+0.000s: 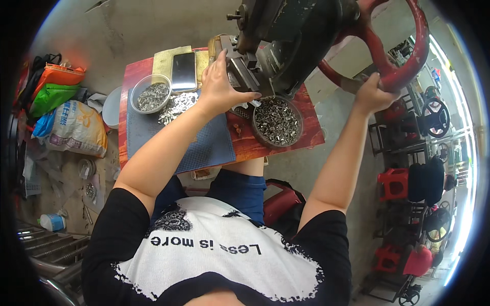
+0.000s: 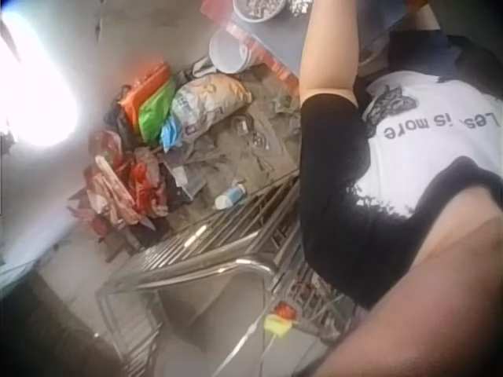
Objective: Assembling small metal components on a jig and using a manual press machine to join them.
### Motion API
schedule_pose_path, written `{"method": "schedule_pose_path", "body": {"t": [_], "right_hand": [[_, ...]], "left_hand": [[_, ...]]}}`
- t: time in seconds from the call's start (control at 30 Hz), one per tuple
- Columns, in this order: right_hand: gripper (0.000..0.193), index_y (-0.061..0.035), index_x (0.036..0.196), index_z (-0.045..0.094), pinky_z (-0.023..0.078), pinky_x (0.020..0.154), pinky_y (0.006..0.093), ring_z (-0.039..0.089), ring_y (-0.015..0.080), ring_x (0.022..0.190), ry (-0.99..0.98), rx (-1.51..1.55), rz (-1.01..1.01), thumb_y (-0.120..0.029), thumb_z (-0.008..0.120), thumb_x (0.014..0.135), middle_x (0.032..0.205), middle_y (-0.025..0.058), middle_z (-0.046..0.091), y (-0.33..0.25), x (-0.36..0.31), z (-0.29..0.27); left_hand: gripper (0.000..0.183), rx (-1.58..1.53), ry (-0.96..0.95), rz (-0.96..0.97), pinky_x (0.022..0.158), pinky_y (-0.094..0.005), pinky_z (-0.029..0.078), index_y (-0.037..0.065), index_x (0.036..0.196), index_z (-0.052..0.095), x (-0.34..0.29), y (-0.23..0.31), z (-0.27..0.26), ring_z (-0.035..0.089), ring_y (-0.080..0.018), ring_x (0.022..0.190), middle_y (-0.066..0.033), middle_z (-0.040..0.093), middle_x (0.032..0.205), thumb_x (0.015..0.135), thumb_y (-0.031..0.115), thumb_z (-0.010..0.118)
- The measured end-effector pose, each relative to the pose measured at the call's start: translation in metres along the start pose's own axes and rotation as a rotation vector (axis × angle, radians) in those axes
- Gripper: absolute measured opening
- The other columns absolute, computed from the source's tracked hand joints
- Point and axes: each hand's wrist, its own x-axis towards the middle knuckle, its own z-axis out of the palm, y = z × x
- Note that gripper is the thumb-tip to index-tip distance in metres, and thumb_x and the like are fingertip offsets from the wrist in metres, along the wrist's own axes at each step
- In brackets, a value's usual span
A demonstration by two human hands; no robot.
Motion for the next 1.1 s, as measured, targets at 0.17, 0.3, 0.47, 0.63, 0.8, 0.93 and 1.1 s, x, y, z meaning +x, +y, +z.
{"method": "schedule_pose_path", "body": {"t": [0.17,0.3,0.47,0.63,0.8,0.93,1.1], "right_hand": [[0.056,0.0118,0.118,0.042,0.056,0.072,0.0342,0.071,0.0240,0.077,-0.119,-0.159,0.125,-0.010,0.077,0.080,0.094,0.0192,0.068,-0.034,-0.018,-0.009],[0.047,0.0066,0.122,0.052,0.050,0.085,0.0319,0.063,0.0205,0.095,-0.119,-0.368,0.086,-0.021,0.074,0.090,0.100,0.0132,0.066,-0.043,-0.061,-0.047],[0.039,0.0047,0.110,0.066,0.048,0.082,0.0306,0.061,0.0144,0.089,-0.858,0.300,0.819,-0.032,0.058,0.101,0.096,0.0091,0.069,-0.146,-0.142,-0.054],[0.038,0.0033,0.109,0.068,0.050,0.079,0.0323,0.063,0.0159,0.081,-0.872,0.292,0.911,-0.032,0.059,0.099,0.090,0.0101,0.071,-0.117,-0.159,-0.056],[0.037,0.0017,0.102,0.070,0.050,0.071,0.0358,0.066,0.0210,0.072,-1.030,-0.244,0.572,-0.034,0.064,0.094,0.078,0.0148,0.069,-0.109,-0.157,-0.059],[0.037,0.0033,0.102,0.069,0.050,0.066,0.0339,0.063,0.0189,0.068,-1.075,-0.117,0.721,-0.033,0.061,0.097,0.076,0.0112,0.068,-0.088,-0.156,-0.063],[0.035,0.0038,0.104,0.064,0.047,0.057,0.0261,0.057,0.0123,0.064,-0.918,0.638,1.367,-0.029,0.051,0.104,0.080,0.0059,0.065,-0.104,-0.145,-0.066]], "left_hand": [[0.129,-0.057,0.068,0.075,0.118,-0.0492,0.018,-0.005,0.149,0.022,0.003,-0.001,-0.003,0.039,-0.0357,0.136,-0.0236,0.046,0.138,0.053,0.046,0.091],[0.128,-0.095,0.113,0.354,0.119,-0.0476,0.020,-0.001,0.150,0.022,-0.004,0.031,-0.009,0.038,-0.0374,0.136,-0.0216,0.044,0.139,0.052,0.040,0.093],[0.127,-0.060,-0.044,0.526,0.118,-0.0615,0.012,-0.002,0.150,0.023,-0.027,0.064,0.009,0.034,-0.0331,0.141,-0.0175,0.045,0.143,0.052,0.039,0.092],[0.122,0.118,-0.146,0.606,0.117,-0.0651,0.011,-0.002,0.150,0.025,-0.025,0.062,0.014,0.035,-0.0321,0.141,-0.0166,0.050,0.138,0.054,0.037,0.090],[0.122,0.028,-0.070,0.438,0.120,-0.0569,0.015,-0.002,0.148,0.029,-0.038,0.055,-0.009,0.037,-0.0309,0.140,-0.0173,0.047,0.140,0.052,0.038,0.093],[0.116,0.172,-0.076,0.241,0.120,-0.0529,0.019,-0.005,0.144,0.032,-0.050,0.036,-0.043,0.038,-0.0331,0.139,-0.0203,0.048,0.138,0.056,0.040,0.092],[0.102,0.488,-0.444,0.031,0.114,-0.0532,0.026,-0.010,0.131,0.046,-0.054,-0.005,-0.061,0.036,-0.0358,0.139,-0.0248,0.048,0.139,0.057,0.044,0.091]]}}
